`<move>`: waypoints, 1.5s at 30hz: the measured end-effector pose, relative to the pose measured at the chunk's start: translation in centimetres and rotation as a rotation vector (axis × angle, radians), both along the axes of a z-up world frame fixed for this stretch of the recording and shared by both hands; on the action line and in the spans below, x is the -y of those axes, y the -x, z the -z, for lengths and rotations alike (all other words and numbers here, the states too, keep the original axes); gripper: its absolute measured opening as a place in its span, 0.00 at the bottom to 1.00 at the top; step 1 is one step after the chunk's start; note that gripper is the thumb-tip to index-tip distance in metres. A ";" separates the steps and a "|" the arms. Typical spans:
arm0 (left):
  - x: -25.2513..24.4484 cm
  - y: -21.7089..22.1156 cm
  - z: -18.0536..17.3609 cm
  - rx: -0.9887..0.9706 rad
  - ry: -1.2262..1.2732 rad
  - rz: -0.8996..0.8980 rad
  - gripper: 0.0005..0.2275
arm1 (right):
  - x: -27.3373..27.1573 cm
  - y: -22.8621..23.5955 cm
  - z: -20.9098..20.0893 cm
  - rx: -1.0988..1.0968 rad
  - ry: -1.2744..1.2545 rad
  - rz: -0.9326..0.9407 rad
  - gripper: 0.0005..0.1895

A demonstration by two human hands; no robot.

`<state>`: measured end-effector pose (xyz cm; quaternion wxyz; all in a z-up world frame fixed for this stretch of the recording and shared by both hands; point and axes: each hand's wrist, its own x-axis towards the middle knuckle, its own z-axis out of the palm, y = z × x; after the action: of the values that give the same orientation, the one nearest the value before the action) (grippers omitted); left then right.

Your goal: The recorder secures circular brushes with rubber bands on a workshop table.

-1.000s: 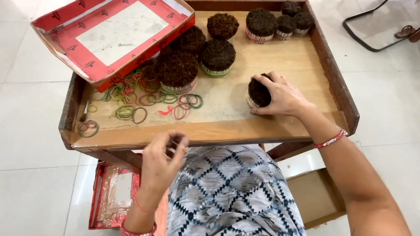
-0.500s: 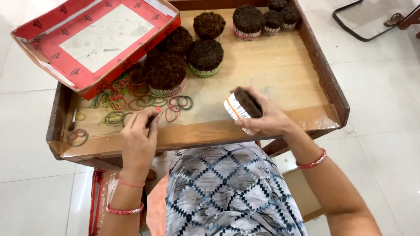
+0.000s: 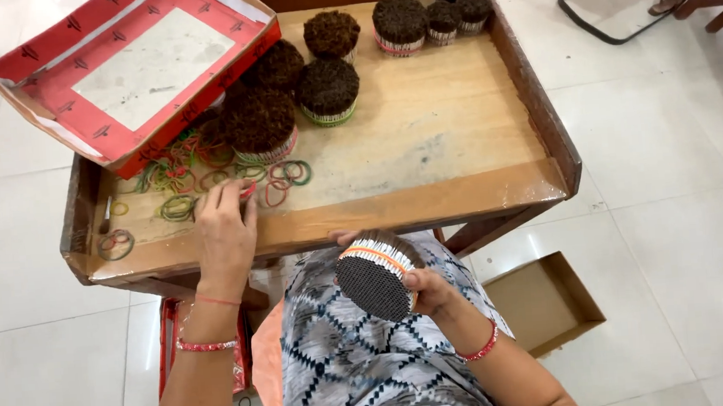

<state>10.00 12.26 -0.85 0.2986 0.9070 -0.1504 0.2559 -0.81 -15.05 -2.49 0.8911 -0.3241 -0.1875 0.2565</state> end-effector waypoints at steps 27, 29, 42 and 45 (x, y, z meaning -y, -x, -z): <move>5.8 9.7 -1.9 -0.393 0.410 0.154 0.09 | 0.6 3.9 1.8 -0.087 -0.182 -0.037 0.58; 6.2 10.0 -0.7 -0.368 0.338 0.258 0.09 | 0.6 3.9 1.8 -0.106 -0.163 0.009 0.58; 6.3 12.9 3.3 -0.808 1.417 0.683 0.12 | 1.3 5.0 5.4 -0.104 -0.319 -0.029 0.58; 7.0 13.3 2.6 -0.782 1.201 0.642 0.20 | 1.8 4.8 2.8 -0.068 -0.209 0.077 0.57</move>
<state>-3.25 5.21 -3.42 0.8286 0.5265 -0.1251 -0.1433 -5.63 -16.86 -5.25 0.9350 -0.2277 -0.1705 0.2119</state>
